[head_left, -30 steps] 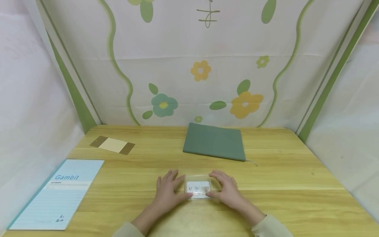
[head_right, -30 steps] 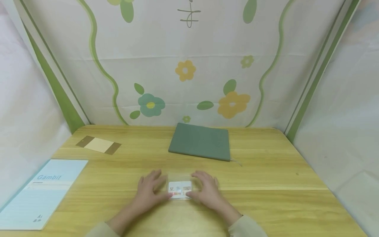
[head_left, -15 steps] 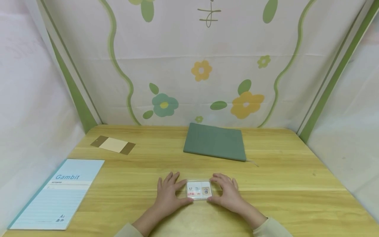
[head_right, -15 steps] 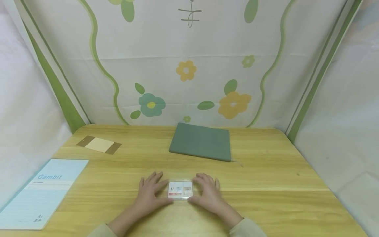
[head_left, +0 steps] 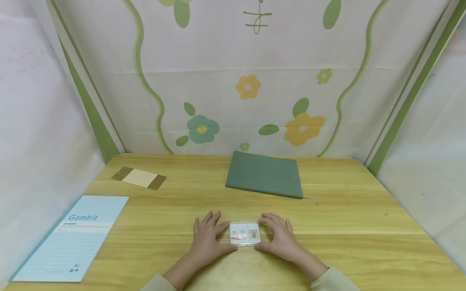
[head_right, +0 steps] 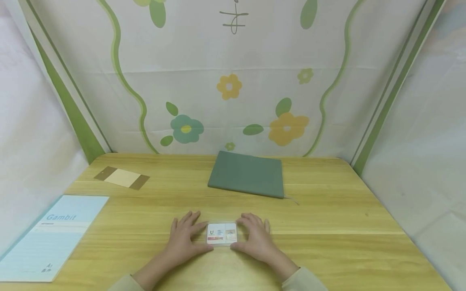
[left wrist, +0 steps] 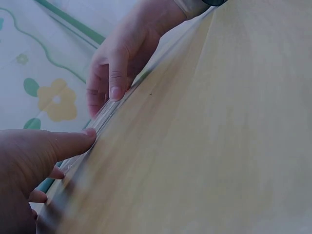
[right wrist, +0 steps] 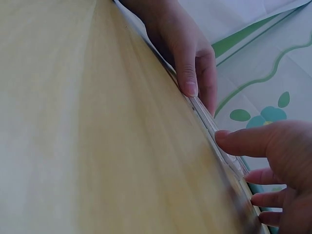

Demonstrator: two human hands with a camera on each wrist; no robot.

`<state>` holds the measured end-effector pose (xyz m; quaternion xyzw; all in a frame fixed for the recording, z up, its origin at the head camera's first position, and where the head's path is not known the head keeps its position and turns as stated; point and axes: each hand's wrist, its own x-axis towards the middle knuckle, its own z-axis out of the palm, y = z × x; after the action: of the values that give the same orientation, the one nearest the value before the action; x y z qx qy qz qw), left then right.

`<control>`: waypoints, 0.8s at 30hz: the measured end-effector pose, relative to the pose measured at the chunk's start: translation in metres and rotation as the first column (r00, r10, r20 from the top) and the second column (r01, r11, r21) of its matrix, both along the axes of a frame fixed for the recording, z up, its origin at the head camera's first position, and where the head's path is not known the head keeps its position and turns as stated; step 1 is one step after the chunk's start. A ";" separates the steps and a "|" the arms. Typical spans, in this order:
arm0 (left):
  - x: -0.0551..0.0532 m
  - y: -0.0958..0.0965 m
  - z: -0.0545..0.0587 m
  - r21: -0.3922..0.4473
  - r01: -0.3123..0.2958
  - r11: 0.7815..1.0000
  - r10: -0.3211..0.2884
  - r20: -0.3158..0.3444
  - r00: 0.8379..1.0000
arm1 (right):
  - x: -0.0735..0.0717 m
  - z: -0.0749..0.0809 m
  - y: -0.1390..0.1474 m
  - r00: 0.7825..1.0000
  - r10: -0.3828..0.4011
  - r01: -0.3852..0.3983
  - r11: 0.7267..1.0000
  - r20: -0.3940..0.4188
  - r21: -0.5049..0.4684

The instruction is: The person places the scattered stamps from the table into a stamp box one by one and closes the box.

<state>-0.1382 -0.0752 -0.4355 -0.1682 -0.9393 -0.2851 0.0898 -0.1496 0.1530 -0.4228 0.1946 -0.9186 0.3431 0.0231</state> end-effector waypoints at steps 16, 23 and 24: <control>-0.001 0.000 -0.001 -0.006 0.006 1.000 -0.006 -0.023 1.000 | 0.000 -0.002 0.001 1.000 0.007 -0.007 1.000 -0.003 -0.005; -0.001 0.000 -0.001 -0.006 0.003 1.000 -0.003 -0.022 1.000 | -0.001 -0.003 0.002 1.000 0.015 -0.015 1.000 -0.010 -0.003; -0.001 0.000 -0.001 -0.007 0.002 1.000 -0.002 -0.023 1.000 | -0.001 -0.003 0.002 1.000 0.016 -0.016 1.000 -0.011 -0.002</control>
<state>-0.1387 -0.0756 -0.4361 -0.1728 -0.9390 -0.2802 0.0998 -0.1504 0.1547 -0.4256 0.2037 -0.9166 0.3432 0.0259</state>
